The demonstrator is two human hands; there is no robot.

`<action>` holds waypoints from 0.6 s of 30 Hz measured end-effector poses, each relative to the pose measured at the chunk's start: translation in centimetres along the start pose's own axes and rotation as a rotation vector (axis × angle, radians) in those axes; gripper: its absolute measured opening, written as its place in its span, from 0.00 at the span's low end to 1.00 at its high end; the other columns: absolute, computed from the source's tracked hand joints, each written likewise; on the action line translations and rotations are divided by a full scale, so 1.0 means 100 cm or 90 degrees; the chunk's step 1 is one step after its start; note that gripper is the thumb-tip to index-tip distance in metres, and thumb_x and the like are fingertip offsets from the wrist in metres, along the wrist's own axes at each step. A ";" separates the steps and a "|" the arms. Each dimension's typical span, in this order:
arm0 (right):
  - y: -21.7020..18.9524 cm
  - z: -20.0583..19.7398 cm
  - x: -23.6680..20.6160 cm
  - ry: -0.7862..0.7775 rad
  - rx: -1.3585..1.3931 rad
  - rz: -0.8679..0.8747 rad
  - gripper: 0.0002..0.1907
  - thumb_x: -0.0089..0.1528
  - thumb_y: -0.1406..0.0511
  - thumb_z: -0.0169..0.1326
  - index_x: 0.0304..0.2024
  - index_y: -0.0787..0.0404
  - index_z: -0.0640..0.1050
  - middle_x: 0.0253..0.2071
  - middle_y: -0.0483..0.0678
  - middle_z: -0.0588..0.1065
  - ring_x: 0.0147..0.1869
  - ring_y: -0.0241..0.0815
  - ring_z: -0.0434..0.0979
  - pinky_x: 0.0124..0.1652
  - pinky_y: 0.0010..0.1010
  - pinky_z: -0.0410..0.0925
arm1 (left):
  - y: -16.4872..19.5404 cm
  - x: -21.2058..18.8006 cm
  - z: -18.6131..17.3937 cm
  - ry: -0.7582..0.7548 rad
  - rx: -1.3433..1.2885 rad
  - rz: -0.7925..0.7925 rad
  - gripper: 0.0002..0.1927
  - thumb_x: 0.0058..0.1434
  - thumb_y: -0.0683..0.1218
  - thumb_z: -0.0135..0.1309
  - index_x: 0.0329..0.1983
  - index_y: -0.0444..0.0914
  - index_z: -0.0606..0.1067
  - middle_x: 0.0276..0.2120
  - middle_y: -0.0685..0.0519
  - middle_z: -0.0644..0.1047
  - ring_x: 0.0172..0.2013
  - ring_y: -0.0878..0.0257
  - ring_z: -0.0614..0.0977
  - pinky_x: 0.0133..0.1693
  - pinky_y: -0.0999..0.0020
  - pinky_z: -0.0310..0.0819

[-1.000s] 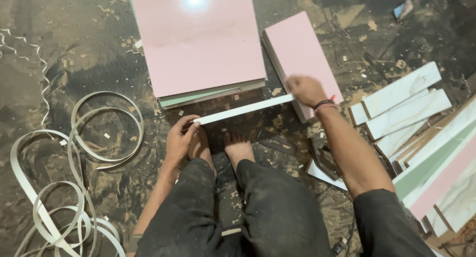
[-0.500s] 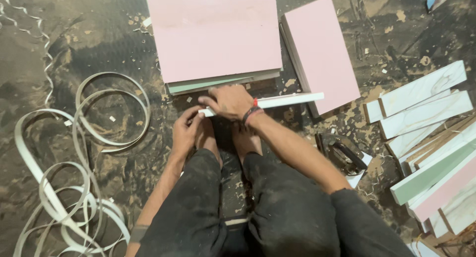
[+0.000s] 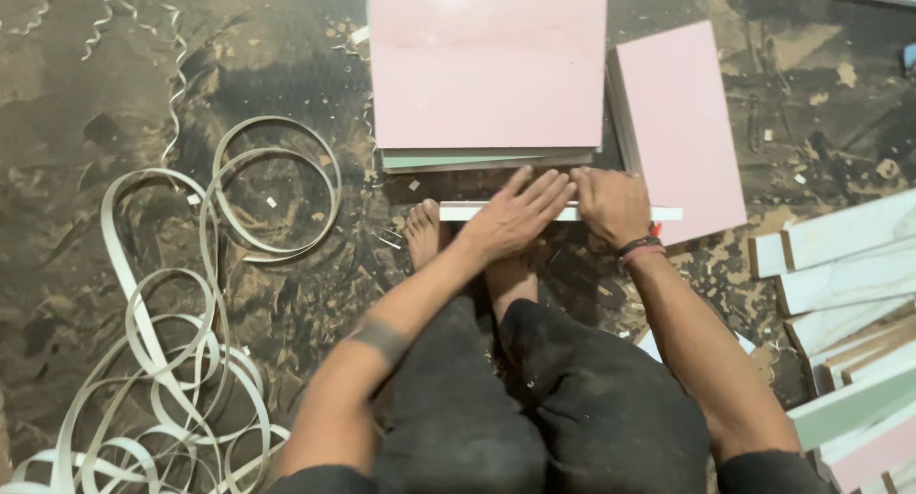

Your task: The person sits on the floor and applies white edge banding tape to the edges of laminated boards, pressing the tape with a hand iron to glue it, then aligns and presses the tape by hand and turns the boards to work other edges.

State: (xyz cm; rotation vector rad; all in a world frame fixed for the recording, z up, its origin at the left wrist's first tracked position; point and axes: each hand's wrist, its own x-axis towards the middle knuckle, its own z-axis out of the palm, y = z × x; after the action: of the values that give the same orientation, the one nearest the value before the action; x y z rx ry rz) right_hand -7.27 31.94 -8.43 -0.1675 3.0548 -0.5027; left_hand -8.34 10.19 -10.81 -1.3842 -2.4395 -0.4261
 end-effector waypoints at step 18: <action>-0.025 0.010 0.035 -0.380 -0.086 0.058 0.37 0.66 0.38 0.32 0.39 0.50 0.85 0.29 0.53 0.82 0.37 0.52 0.82 0.47 0.57 0.66 | -0.035 -0.057 -0.023 -0.069 -0.029 -0.181 0.15 0.48 0.47 0.61 0.37 0.38 0.74 0.34 0.49 0.73 0.39 0.52 0.77 0.44 0.57 0.72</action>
State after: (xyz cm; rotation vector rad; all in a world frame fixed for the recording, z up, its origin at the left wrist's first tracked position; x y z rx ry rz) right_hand -10.40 28.91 -8.63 -0.1489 2.4940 -0.1900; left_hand -8.27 3.12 -11.35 -1.1059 -2.7438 -0.4856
